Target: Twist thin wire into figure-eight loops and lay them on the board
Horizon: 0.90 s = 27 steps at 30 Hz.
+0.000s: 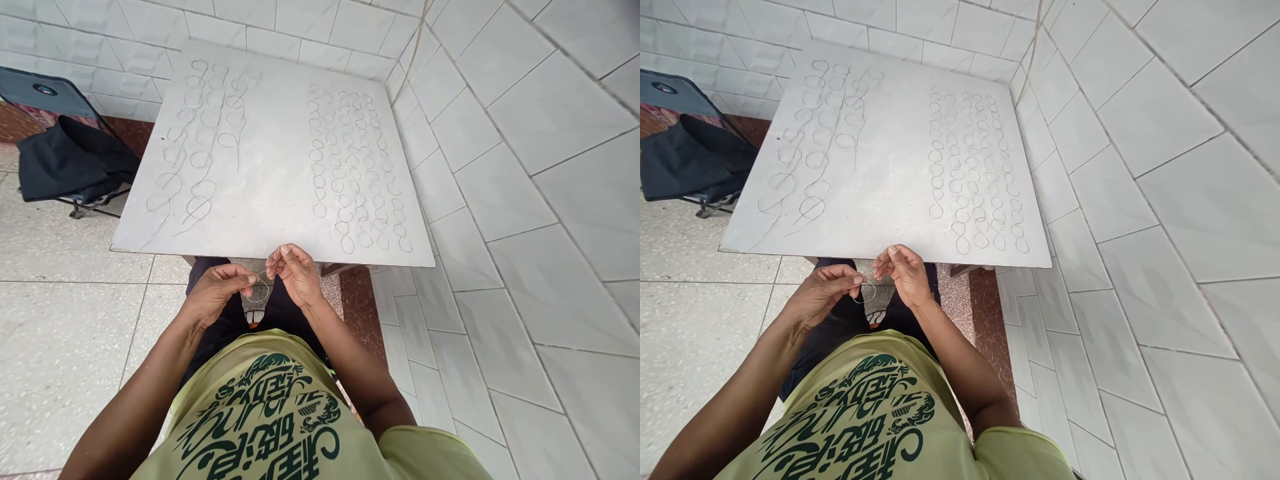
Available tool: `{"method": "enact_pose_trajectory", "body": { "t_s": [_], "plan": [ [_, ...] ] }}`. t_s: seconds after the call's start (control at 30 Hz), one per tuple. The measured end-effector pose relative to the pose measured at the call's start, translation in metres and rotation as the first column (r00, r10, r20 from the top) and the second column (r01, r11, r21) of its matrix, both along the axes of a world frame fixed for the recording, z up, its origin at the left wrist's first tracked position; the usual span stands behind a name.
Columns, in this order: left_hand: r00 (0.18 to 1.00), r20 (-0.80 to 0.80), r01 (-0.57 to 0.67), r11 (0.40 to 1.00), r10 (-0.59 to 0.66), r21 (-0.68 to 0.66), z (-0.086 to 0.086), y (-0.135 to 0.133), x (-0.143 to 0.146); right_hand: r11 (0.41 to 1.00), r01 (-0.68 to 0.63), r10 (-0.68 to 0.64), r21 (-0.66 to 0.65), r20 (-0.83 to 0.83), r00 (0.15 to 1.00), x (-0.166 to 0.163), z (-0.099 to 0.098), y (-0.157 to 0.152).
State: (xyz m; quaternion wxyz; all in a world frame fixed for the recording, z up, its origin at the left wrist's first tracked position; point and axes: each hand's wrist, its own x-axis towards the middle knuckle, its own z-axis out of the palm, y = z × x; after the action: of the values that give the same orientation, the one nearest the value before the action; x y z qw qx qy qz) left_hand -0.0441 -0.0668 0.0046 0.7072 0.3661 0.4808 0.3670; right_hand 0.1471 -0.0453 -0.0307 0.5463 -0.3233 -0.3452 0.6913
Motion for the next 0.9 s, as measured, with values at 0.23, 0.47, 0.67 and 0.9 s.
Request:
{"method": "enact_pose_trajectory", "body": {
  "t_s": [0.23,0.47,0.67,0.9],
  "plan": [
    [0.999,0.027,0.042,0.996,-0.04,-0.078,0.004,0.001,-0.004,0.999,-0.04,0.041,-0.006,0.072,0.997,0.003,0.001,0.001],
    [0.983,-0.013,0.181,0.983,-0.181,-0.013,0.013,0.01,-0.015,0.983,-0.173,0.175,0.066,-0.024,0.984,0.01,0.006,0.004],
    [0.949,-0.062,0.31,0.951,-0.311,-0.014,0.013,0.011,-0.016,0.963,-0.27,0.27,-0.019,-0.011,0.963,0.016,0.002,0.002],
    [0.954,-0.08,0.29,0.957,-0.288,0.014,0.01,0.009,-0.016,0.944,-0.322,0.327,-0.073,0.061,0.943,0.023,0.009,0.006]
  ]
}}
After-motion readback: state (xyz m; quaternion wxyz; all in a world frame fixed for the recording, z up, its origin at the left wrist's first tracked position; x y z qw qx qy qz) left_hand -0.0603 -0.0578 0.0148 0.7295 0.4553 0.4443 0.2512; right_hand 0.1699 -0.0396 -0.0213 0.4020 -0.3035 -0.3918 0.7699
